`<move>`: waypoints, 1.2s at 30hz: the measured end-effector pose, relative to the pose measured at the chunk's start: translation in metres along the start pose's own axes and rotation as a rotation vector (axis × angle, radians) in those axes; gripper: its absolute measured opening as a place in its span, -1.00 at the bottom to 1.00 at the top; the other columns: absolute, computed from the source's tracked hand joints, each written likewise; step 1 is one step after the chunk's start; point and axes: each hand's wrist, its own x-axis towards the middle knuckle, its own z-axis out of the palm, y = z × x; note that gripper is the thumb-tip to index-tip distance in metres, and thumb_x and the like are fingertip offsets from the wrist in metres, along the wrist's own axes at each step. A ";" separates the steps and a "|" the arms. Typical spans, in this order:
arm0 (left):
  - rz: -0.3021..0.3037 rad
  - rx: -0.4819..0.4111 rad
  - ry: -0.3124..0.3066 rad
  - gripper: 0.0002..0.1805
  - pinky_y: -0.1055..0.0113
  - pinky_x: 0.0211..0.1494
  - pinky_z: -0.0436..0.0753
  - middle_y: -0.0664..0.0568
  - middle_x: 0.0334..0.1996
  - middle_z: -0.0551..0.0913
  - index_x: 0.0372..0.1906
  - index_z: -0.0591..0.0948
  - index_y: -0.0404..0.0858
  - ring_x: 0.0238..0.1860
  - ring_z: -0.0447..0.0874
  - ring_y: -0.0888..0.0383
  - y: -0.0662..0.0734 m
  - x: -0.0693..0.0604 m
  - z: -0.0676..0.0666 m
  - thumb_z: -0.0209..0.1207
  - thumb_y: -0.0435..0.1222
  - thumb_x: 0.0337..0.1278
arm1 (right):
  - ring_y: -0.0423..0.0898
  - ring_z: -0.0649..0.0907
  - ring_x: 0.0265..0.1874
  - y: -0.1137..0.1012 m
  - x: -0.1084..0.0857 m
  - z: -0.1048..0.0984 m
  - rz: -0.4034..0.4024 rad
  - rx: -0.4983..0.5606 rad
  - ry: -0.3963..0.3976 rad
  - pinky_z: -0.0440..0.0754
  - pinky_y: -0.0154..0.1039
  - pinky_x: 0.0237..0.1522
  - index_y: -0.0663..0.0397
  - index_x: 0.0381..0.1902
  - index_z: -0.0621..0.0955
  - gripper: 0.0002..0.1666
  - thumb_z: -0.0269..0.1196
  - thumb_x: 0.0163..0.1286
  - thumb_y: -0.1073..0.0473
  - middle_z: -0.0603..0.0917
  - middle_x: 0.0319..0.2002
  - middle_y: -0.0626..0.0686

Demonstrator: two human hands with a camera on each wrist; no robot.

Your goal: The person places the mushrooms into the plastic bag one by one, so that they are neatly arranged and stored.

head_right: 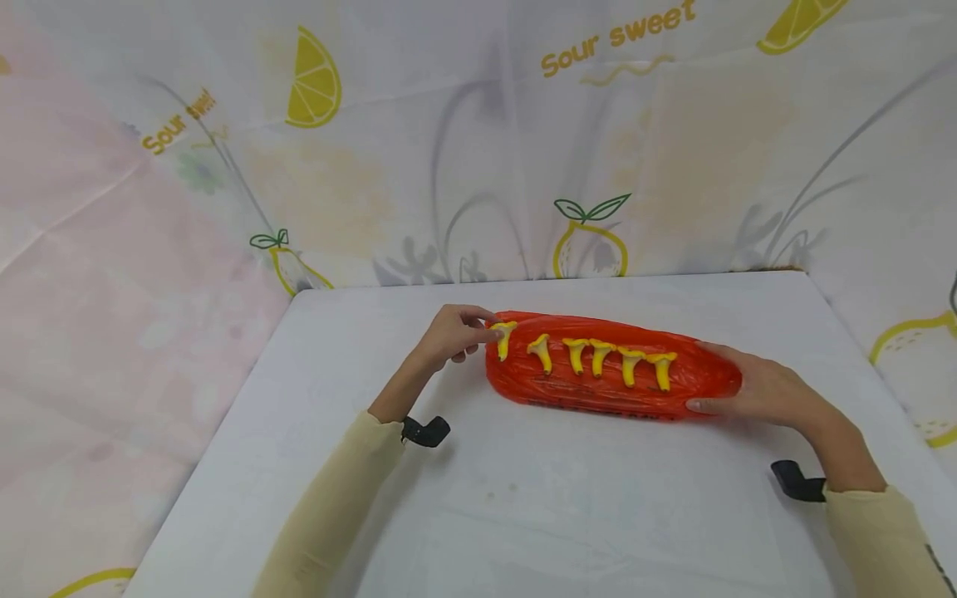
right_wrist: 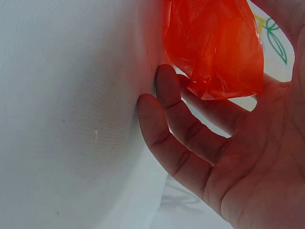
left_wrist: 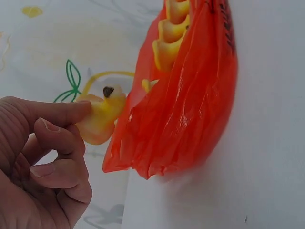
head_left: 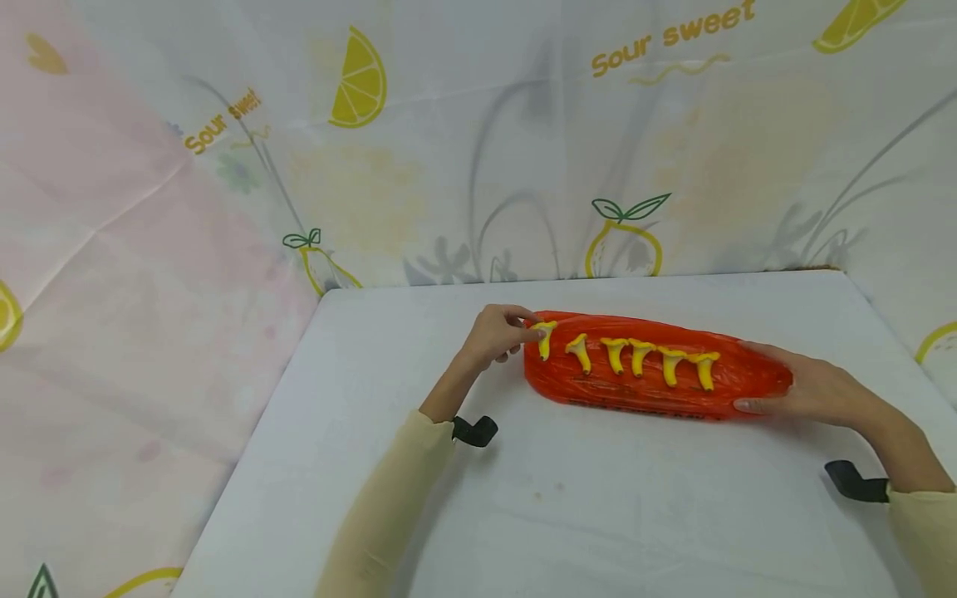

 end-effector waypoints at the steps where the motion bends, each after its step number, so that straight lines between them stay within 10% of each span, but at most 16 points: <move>1: -0.001 0.014 0.006 -0.76 0.42 -0.69 0.24 -0.04 -0.56 0.50 -0.12 0.75 -0.19 -0.67 0.32 0.12 0.001 0.001 0.003 0.40 -0.22 0.10 | 0.51 0.27 0.11 0.000 0.000 0.000 -0.001 -0.001 0.001 0.48 0.43 -0.13 0.26 0.48 0.14 0.20 0.35 0.15 -0.34 0.24 0.25 0.57; 22: 0.033 0.362 0.142 -0.81 0.43 -0.44 0.49 0.01 -0.17 0.70 -0.18 0.78 -0.21 -0.35 0.52 0.15 0.024 0.016 0.043 0.35 -0.21 0.16 | 0.51 0.27 0.11 0.001 0.001 0.001 0.004 -0.001 -0.001 0.46 0.44 -0.12 0.24 0.48 0.15 0.20 0.35 0.14 -0.35 0.24 0.25 0.57; 36: -0.002 0.346 0.128 -0.87 0.43 -0.49 0.51 0.02 -0.39 0.66 -0.25 0.75 -0.29 -0.49 0.52 0.16 0.019 0.020 0.047 0.30 -0.33 0.12 | 0.52 0.27 0.12 0.005 0.003 0.003 -0.002 0.010 0.005 0.46 0.45 -0.13 0.24 0.48 0.15 0.22 0.36 0.13 -0.36 0.24 0.25 0.57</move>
